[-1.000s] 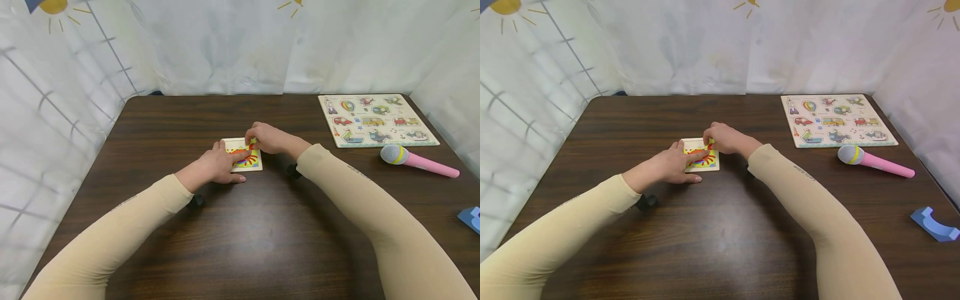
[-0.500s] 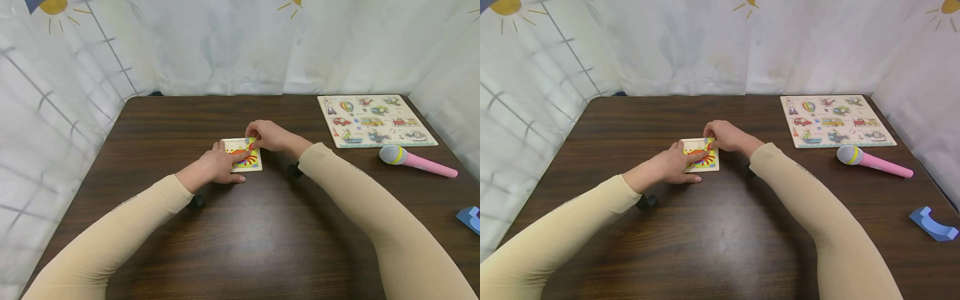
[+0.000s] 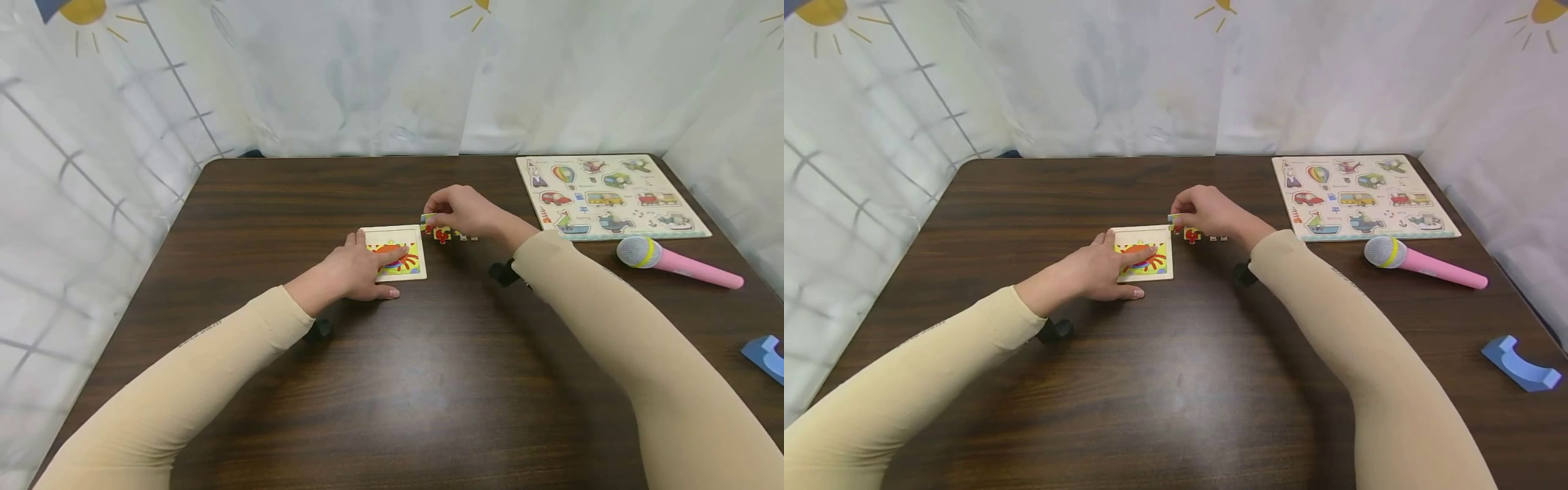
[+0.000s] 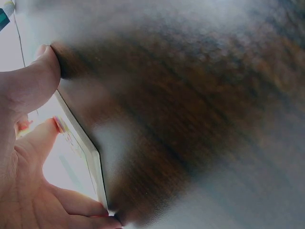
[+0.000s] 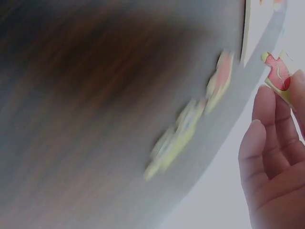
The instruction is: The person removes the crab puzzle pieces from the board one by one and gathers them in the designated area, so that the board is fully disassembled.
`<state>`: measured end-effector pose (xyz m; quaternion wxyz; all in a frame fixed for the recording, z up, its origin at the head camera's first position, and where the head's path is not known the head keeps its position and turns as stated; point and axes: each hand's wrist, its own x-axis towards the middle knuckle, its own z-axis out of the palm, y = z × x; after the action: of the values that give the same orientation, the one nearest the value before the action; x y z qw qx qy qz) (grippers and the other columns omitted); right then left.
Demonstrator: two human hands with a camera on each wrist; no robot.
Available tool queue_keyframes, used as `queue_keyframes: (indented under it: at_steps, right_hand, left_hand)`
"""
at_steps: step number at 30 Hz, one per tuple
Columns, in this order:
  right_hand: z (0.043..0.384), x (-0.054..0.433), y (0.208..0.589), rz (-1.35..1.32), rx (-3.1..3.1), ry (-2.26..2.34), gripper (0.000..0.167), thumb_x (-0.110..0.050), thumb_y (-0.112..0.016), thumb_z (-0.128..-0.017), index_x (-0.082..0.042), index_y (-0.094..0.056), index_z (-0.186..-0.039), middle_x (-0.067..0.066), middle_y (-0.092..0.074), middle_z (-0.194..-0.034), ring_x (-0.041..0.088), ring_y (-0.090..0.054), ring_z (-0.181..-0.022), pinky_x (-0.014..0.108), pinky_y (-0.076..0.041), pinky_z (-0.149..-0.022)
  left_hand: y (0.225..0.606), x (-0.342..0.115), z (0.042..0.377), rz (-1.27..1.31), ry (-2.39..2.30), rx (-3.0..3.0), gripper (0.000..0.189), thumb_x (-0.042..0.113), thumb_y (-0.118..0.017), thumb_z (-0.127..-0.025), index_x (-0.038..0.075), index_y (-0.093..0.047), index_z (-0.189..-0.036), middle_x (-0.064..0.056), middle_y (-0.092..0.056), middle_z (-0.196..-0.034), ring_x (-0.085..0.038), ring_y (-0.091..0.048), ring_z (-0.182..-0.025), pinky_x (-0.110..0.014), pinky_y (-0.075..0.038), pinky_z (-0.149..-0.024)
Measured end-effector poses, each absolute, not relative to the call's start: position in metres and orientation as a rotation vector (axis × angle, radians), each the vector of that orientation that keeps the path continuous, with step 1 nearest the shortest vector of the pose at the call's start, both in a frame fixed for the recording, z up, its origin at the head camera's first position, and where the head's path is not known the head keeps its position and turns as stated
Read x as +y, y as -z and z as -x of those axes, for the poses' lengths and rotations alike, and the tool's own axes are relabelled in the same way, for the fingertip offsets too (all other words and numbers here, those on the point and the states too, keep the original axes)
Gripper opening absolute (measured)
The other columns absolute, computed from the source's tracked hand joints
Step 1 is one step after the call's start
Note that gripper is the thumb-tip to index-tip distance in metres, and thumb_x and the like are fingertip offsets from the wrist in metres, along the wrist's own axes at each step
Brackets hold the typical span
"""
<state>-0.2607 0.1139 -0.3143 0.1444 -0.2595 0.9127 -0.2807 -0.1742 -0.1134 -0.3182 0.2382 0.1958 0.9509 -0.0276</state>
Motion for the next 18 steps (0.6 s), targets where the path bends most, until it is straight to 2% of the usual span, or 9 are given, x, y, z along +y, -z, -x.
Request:
queue_keyframes:
  at_steps: [5,11,18]
  right_hand:
    - [0.265,0.154,0.313,0.643,2.712,0.794,0.015,-0.021,-0.066,-0.101,-0.008,-0.073,-0.104,0.008,-0.073,-0.092,0.023,-0.057,-0.082,0.036,-0.044,-0.075]
    - [0.268,0.199,0.316,0.518,2.746,0.788,0.014,-0.016,-0.069,-0.099,-0.003,-0.069,-0.102,0.009,-0.074,-0.087,0.027,-0.063,-0.083,0.034,-0.045,-0.073]
    - [0.267,0.219,0.320,0.458,2.718,0.748,0.013,-0.013,-0.071,-0.097,-0.001,-0.069,-0.098,0.009,-0.073,-0.082,0.025,-0.061,-0.076,0.032,-0.045,-0.070]
  left_hand:
    - [0.318,-0.113,0.173,-0.535,0.082,2.608,0.085,0.065,-0.061,-0.093,0.041,-0.020,-0.163,-0.044,-0.013,-0.160,-0.056,-0.020,-0.151,-0.058,-0.042,-0.113]
    - [0.318,-0.114,0.173,-0.536,0.073,2.612,0.085,0.063,-0.062,-0.093,0.040,-0.020,-0.163,-0.044,-0.012,-0.160,-0.057,-0.020,-0.151,-0.058,-0.042,-0.113]
    - [0.319,-0.113,0.174,-0.540,0.061,2.617,0.085,0.063,-0.062,-0.093,0.040,-0.020,-0.163,-0.045,-0.013,-0.159,-0.056,-0.021,-0.151,-0.058,-0.043,-0.112]
